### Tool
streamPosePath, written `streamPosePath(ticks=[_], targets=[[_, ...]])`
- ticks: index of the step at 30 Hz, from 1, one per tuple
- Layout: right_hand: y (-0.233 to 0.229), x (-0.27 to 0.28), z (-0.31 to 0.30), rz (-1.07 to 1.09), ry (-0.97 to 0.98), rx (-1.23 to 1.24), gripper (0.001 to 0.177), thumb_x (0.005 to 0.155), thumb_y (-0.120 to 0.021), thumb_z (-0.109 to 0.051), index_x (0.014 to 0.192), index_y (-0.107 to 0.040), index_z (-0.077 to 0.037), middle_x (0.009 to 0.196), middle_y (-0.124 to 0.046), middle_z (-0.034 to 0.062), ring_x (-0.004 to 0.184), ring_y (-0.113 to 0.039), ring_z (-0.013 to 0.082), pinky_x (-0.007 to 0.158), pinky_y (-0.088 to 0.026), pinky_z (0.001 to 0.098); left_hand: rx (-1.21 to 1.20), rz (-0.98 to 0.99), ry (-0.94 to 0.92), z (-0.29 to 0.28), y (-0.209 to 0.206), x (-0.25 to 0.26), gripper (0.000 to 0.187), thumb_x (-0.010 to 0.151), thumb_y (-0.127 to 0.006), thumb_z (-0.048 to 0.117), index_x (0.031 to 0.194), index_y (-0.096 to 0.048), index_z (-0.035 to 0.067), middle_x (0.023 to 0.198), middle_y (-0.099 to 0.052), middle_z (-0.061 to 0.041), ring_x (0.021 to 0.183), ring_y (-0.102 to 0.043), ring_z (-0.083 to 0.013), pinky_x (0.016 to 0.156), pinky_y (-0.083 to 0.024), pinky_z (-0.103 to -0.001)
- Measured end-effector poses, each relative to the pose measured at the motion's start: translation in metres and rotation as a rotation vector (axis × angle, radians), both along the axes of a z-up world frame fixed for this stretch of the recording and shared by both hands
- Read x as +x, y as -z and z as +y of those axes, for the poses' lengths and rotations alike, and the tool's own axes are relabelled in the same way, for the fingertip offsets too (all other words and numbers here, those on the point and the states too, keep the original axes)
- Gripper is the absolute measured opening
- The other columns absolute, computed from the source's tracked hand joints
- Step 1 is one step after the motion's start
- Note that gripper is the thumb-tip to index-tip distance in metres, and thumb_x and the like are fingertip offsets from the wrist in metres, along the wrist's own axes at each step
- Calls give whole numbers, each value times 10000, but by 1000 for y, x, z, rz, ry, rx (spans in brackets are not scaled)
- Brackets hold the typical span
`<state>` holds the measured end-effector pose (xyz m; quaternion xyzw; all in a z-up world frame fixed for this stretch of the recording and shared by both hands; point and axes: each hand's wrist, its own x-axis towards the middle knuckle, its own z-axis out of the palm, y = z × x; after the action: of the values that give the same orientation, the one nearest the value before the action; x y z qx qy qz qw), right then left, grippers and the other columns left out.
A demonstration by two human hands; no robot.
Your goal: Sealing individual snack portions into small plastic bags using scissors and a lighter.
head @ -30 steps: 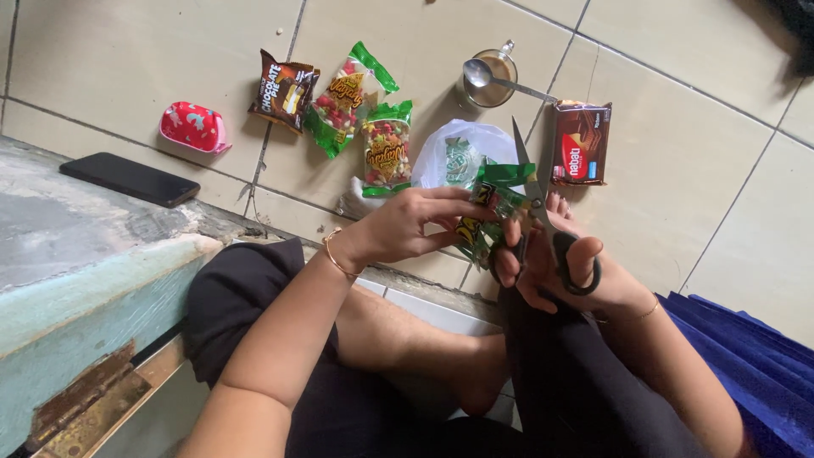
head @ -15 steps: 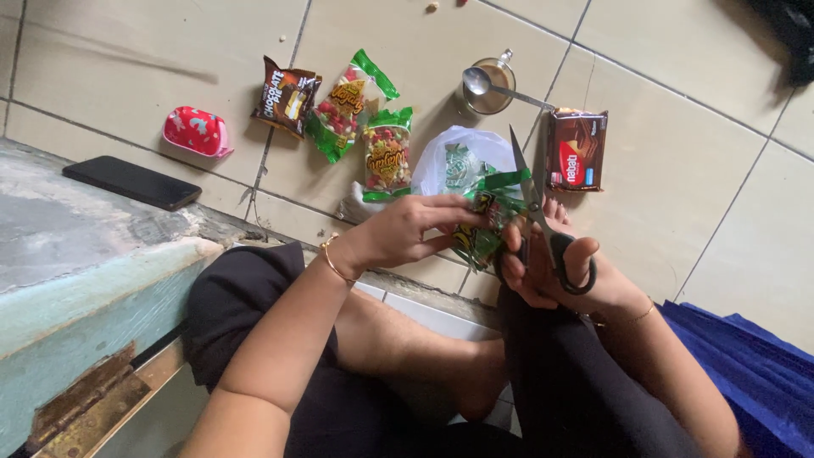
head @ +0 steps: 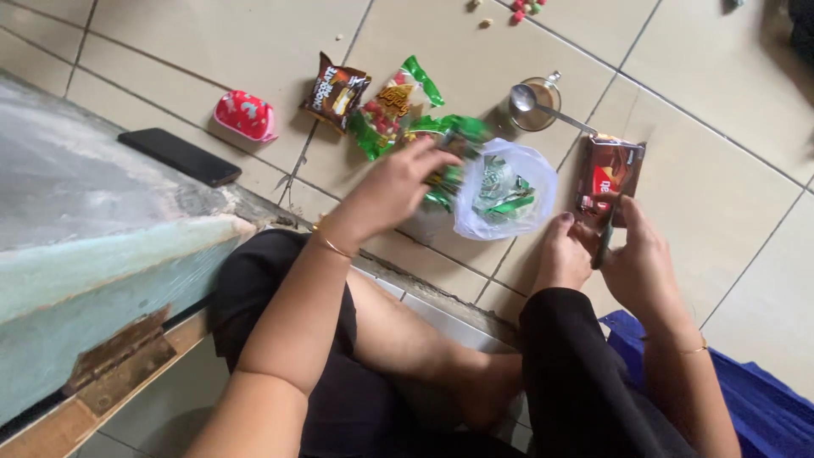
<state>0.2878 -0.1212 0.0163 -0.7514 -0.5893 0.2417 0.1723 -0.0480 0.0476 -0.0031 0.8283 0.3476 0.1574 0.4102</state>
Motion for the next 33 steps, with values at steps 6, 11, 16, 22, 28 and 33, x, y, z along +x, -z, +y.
streamPosePath(ticks=[6, 11, 16, 22, 28, 33], targets=[[61, 32, -24, -231, 75, -469, 690, 844, -801, -412, 1400, -542, -97, 1198, -646, 229, 1116, -643, 410, 946, -522, 497, -109, 319, -71, 9, 10, -37, 497, 841, -691, 16, 1314, -584, 126, 1391, -549, -173, 1109, -653, -402, 913, -548, -481], [103, 40, -30, -293, 11, -414, 842, 736, -831, -408, 1477, -500, -180, 1317, -559, 235, 1224, -555, 410, 955, -485, 501, -109, 349, -107, 20, -5, -49, 562, 835, -801, 243, 1328, -557, 126, 1222, -623, -225, 1081, -658, -408, 919, -536, -480], [103, 42, -26, -290, -108, -293, 730, 824, -764, -402, 1469, -528, -154, 1355, -577, 221, 1223, -571, 415, 992, -485, 498, -109, 126, -289, 72, -3, -68, 437, 896, -743, 204, 1306, -613, 131, 1152, -736, -95, 1002, -721, -295, 859, -574, -427], [45, 3, -14, -264, -178, -7, 472, 927, -708, -268, 1371, -618, -136, 1385, -580, 193, 1250, -568, 391, 1043, -482, 485, 1, -266, -1274, 205, 158, -155, 321, 940, -727, 226, 1240, -630, 166, 1253, -660, -84, 1192, -647, -224, 1025, -553, -375], [34, 6, -36, -212, -167, 8, 376, 916, -705, -177, 1291, -679, -183, 1379, -592, 157, 1034, -655, 331, 934, -531, 461, -231, 599, -1713, 231, 190, -244, 740, 828, -723, 531, 1361, -418, 117, 1353, -537, -128, 1234, -517, -350, 995, -440, -519], [61, 54, -71, -268, -140, 22, 396, 848, -762, -183, 1237, -713, -232, 1375, -629, 93, 1008, -673, 275, 844, -565, 377, -438, 530, -1790, 263, 285, -266, 389, 1212, -302, 283, 1289, -642, 110, 1326, -724, -135, 1225, -693, -319, 1024, -542, -450]])
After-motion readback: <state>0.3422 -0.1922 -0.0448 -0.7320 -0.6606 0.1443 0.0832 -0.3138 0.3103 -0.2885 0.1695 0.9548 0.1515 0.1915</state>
